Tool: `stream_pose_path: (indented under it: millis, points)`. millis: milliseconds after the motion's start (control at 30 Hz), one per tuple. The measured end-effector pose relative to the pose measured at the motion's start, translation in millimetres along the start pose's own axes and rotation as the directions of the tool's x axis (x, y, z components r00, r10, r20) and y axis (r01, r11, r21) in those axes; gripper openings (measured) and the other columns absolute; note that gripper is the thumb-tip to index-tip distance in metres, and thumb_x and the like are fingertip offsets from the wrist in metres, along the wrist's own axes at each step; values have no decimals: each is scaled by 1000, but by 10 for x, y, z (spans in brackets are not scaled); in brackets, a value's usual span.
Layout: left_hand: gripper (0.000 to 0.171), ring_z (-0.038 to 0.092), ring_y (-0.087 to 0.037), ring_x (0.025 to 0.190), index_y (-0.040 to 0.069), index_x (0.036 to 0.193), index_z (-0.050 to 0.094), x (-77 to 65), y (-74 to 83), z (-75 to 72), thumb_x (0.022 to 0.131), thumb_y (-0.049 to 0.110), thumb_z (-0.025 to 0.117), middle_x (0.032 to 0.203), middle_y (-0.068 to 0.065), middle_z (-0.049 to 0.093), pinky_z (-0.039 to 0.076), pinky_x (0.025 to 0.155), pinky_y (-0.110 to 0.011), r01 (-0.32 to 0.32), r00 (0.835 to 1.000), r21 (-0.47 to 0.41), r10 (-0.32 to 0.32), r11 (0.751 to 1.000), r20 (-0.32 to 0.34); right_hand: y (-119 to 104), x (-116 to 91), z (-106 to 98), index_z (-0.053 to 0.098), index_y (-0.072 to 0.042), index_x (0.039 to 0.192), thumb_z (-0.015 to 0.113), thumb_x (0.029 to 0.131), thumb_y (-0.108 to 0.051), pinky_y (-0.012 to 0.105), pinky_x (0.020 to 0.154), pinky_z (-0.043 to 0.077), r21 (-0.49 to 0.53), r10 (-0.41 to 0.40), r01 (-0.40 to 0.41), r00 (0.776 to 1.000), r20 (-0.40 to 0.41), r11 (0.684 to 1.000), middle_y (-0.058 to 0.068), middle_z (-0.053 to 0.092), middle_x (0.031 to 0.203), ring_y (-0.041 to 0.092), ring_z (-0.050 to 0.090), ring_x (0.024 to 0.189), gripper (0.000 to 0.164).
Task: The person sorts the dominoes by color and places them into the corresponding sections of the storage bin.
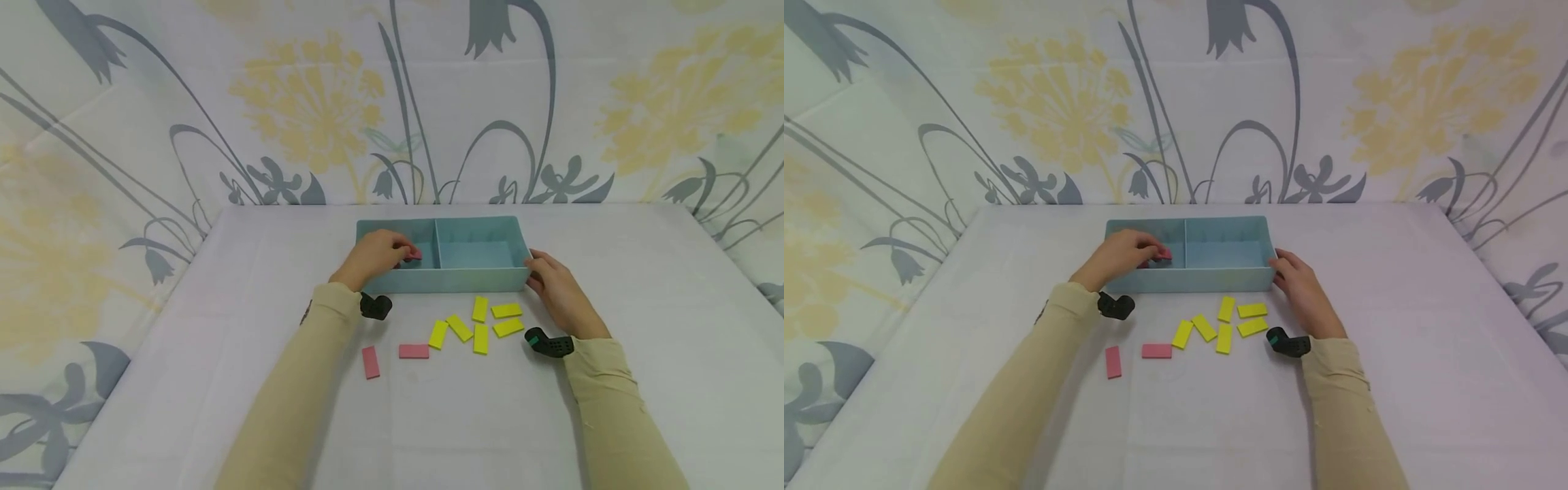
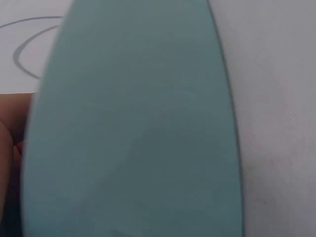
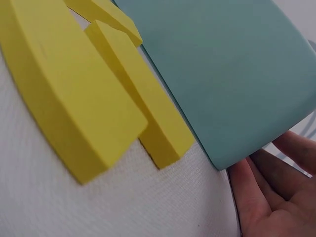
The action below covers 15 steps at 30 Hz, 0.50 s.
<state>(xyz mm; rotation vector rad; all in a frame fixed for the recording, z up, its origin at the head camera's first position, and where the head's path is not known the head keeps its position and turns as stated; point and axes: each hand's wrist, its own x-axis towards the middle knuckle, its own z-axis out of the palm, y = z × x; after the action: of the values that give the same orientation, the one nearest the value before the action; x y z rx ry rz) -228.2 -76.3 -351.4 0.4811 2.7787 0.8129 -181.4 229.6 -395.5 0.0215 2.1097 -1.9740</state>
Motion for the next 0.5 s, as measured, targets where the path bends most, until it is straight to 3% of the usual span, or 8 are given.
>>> stream_pose_path:
  millis: [167,500]
  points:
    - [28,53,-13,89,20,109,65,32,17,50,91,31,47,108,3,60,43,80,-32,41,999,145,-37,989,-35,-9,12,8,4,-5,143,37,95,-36,31,104,21,5,13,-13,1000,-14,1000,10,1,148,19,16,132,66]
    - [33,52,-14,91,21,114,62,24,52,73,90,38,47,111,3,59,45,77,-34,94,995,213,-86,972,-47,8,16,1,4,-5,143,37,94,-38,31,104,21,2,14,-14,1000,-14,1000,9,1,148,19,16,132,68]
